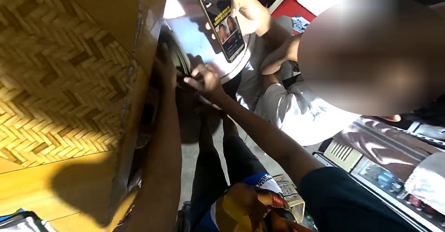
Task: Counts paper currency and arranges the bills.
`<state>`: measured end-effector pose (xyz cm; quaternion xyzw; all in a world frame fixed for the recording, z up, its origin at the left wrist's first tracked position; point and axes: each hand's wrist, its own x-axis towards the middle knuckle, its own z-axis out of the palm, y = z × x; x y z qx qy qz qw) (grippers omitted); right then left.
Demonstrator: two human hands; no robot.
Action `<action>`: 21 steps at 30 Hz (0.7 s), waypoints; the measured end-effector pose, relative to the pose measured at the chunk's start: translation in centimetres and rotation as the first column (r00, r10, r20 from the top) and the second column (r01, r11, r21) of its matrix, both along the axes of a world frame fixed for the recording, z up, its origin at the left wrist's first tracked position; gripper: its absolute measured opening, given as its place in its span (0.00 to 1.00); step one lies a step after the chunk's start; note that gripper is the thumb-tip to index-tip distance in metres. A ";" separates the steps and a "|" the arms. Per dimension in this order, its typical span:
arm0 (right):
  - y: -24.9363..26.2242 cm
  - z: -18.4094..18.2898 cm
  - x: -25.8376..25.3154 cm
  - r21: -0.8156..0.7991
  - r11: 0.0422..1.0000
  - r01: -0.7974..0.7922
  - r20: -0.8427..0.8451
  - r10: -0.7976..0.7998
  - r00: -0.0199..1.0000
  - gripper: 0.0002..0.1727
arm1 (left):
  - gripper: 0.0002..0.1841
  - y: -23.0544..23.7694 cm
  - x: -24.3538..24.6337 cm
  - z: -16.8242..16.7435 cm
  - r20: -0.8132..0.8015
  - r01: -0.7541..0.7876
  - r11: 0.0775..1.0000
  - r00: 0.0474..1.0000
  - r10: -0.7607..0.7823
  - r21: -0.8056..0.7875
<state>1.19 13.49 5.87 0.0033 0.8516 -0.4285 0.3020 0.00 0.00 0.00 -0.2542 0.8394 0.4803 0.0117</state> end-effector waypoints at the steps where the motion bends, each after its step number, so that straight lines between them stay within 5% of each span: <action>1: 0.0 -4.7 0.7 -0.109 0.989 0.104 -0.078 -0.112 0.991 0.22 | 0.35 0.4 0.9 -1.0 -0.036 -0.037 0.998 0.999 0.039 0.057; 3: -0.5 -8.0 0.3 -0.197 0.964 0.180 -0.012 -0.186 0.983 0.25 | 0.39 0.7 2.5 -2.9 -0.041 -0.064 0.989 0.997 0.070 0.133; 7: -1.4 -6.1 0.1 -0.140 0.977 0.162 0.099 -0.149 0.984 0.27 | 0.20 0.5 4.2 -2.6 0.103 -0.011 0.994 0.995 0.000 0.106; 12: -1.2 -5.4 0.8 -0.173 0.976 0.130 0.120 -0.110 0.987 0.23 | 0.19 -0.1 4.1 0.0 0.269 0.054 0.998 0.962 -0.054 0.008; 15: -0.6 -4.2 0.4 -0.109 0.987 0.114 0.020 -0.112 0.993 0.25 | 0.19 -0.2 4.2 1.2 0.244 0.005 0.996 0.970 0.018 -0.094; 18: 1.1 -3.5 -0.4 -0.011 0.997 0.071 -0.105 -0.071 0.992 0.15 | 0.21 0.1 4.5 3.5 0.233 -0.005 0.989 0.972 0.040 -0.151; 21: 2.6 -5.1 0.2 0.091 0.993 0.069 -0.160 -0.054 0.986 0.18 | 0.19 1.2 5.6 3.7 0.199 0.021 0.973 0.980 0.026 -0.231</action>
